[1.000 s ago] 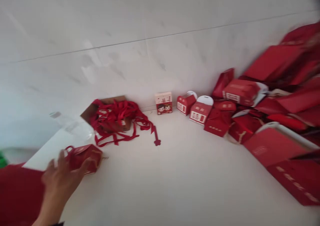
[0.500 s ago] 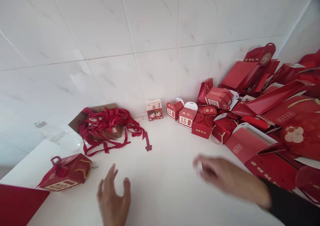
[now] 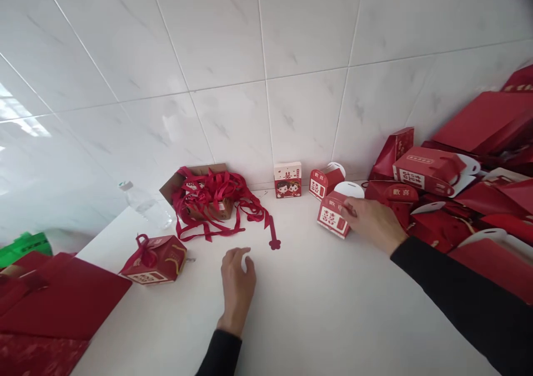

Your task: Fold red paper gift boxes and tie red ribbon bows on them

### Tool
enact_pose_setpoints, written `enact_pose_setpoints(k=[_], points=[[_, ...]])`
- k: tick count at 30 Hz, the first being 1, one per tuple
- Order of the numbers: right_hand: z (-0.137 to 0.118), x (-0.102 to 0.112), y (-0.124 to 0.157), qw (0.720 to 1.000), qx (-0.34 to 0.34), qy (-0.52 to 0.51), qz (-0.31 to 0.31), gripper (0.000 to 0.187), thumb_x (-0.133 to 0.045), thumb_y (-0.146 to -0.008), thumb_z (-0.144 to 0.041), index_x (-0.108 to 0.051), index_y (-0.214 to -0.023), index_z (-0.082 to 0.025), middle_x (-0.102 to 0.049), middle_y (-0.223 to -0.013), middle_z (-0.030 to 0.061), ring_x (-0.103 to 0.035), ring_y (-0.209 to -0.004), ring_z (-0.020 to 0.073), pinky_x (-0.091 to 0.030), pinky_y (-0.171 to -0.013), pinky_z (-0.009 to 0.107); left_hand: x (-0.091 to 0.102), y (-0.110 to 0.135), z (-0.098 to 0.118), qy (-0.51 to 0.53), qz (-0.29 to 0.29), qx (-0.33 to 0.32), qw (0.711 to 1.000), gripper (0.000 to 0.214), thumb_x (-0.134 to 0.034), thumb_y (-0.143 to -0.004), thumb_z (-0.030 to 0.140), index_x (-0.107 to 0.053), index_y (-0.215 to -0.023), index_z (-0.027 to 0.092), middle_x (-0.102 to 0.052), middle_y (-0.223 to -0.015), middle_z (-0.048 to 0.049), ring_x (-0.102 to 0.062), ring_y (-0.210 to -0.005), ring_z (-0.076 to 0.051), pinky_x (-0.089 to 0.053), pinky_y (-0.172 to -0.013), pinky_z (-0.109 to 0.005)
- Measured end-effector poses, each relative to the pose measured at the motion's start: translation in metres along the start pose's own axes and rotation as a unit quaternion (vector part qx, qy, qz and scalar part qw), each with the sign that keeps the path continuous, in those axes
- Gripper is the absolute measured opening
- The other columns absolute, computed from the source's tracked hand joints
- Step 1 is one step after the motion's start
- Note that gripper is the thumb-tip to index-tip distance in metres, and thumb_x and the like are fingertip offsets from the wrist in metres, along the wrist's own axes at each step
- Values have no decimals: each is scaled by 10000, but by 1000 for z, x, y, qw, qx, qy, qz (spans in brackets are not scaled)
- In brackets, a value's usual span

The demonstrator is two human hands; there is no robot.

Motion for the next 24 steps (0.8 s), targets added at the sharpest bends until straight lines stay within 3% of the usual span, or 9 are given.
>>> enact_pose_setpoints(k=[4,8,11,13,16,18,20,22,24], points=[[-22,-14,39,996,19,66,-51,246,-579,-896,-298,-517,-663,-245,-600,-575,2,-544,-508,191,-265,-501,294,-31,-58,11,-21,-29,-10,999,241,-633,-979,318,-660,-1165,167,-667,-1205,-90,-646,-1106,-237,-543,-967,-469],[-50,-24,81,990,56,74,-103,241,-523,-896,-322,-480,-672,-244,-614,-557,-16,-552,-463,180,-295,-502,279,-48,-93,20,-35,-56,-17,998,275,-643,-976,350,-658,-1191,178,-657,-1251,-96,-652,-1103,-236,-553,-956,-461],[-74,-30,111,981,62,39,-180,295,-463,-941,-321,-428,-658,-245,-596,-529,-28,-539,-429,162,-298,-463,272,-41,-99,21,-32,-45,-11,998,262,-639,-978,359,-664,-1163,176,-666,-1221,-90,-656,-1073,-225,-552,-945,-451],[-89,-33,126,973,43,4,-226,293,-454,-943,-313,-430,-658,-248,-605,-523,-28,-553,-422,168,-299,-433,273,-23,-99,22,-23,-17,-2,1000,244,-631,-978,362,-663,-1113,162,-674,-1158,-80,-651,-1056,-226,-535,-954,-461],[-107,-29,140,955,16,-102,-278,236,-563,-905,-418,-576,-718,-274,-668,-566,-24,-619,-455,195,-358,-414,279,21,-91,37,0,47,14,999,181,-518,-1014,328,-614,-1024,175,-667,-1025,-84,-637,-1030,-246,-514,-940,-441],[-115,-18,139,940,-21,-197,-279,246,-614,-878,-550,-698,-867,-319,-737,-690,-10,-692,-561,223,-437,-448,287,57,-77,62,21,86,14,996,177,-428,-1034,324,-553,-1061,202,-657,-1018,-88,-642,-991,-242,-528,-857,-383],[-120,-2,132,925,-66,-277,-250,357,-547,-925,-637,-738,-1006,-346,-782,-910,14,-746,-795,255,-535,-575,299,88,-52,96,42,96,-12,994,162,-433,-1038,353,-522,-1088,229,-663,-1008,-52,-654,-932,-204,-531,-773,-317],[-124,13,123,903,-72,-345,-246,454,-441,-993,-653,-744,-989,-316,-769,-1052,30,-716,-1003,269,-572,-780,324,109,-19,134,66,64,-96,991,67,-497,-1013,288,-548,-985,256,-661,-869,-1,-635,-757,-159,-514,-697,-280],[-127,20,117,862,-79,-413,-284,493,-440,-1006,-655,-736,-918,-271,-751,-997,42,-692,-1010,267,-567,-844,344,115,18,165,78,-25,-241,967,102,-512,-987,188,-558,-989,279,-649,-764,16,-595,-656,-153,-488,-613,-272]])
Point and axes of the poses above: each hand's wrist, its own y-axis away from the middle knuckle, its own x-axis out of the back of the hand, z = x × y, the point moved 3 cm from there along -y, towards the middle knuckle
